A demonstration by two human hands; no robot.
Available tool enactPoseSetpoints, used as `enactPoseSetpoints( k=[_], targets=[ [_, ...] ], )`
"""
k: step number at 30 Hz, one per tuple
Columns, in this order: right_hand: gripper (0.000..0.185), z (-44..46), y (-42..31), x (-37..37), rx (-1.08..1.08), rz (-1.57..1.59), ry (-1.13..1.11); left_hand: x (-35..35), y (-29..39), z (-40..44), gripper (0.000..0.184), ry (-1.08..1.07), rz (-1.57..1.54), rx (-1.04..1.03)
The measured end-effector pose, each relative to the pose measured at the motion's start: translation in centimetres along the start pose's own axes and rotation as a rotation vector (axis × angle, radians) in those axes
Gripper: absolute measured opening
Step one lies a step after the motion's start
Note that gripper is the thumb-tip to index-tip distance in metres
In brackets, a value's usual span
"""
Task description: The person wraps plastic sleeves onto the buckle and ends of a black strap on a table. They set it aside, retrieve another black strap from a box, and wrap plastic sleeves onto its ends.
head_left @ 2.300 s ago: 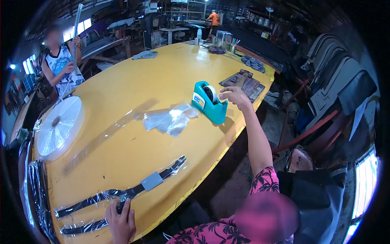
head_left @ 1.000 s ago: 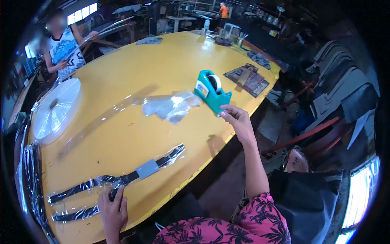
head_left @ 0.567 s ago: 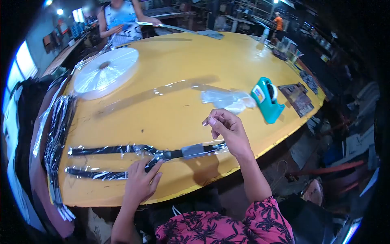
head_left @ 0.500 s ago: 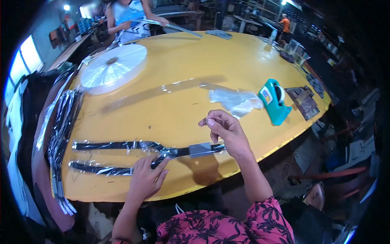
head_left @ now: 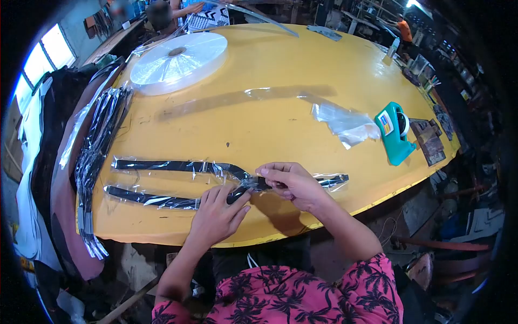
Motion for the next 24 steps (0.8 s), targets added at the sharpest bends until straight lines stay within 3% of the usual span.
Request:
enactPoseSetpoints(
  k=[7, 24],
  targets=[
    [0.023, 0.6, 1.5, -0.2, -0.153, 0.049, -0.005, -0.1, -0.1, 0.1, 0.038, -0.019, -0.029, 0.017],
    [0.020, 2.2, 2.7, 0.1, -0.122, -0.106, 0.048, -0.3, -0.2, 0.0, 0.039, -0.039, -0.023, 0.012]
  ],
)
Point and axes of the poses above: each hand's wrist, its own z-axis towards the middle knuckle, its own x-axis out of the back of the hand, y = z × x, the point moved 7 cm from there along z, towards the middle knuckle, and after that the axes turned 6 degrees about y, right-handed, at the moved point
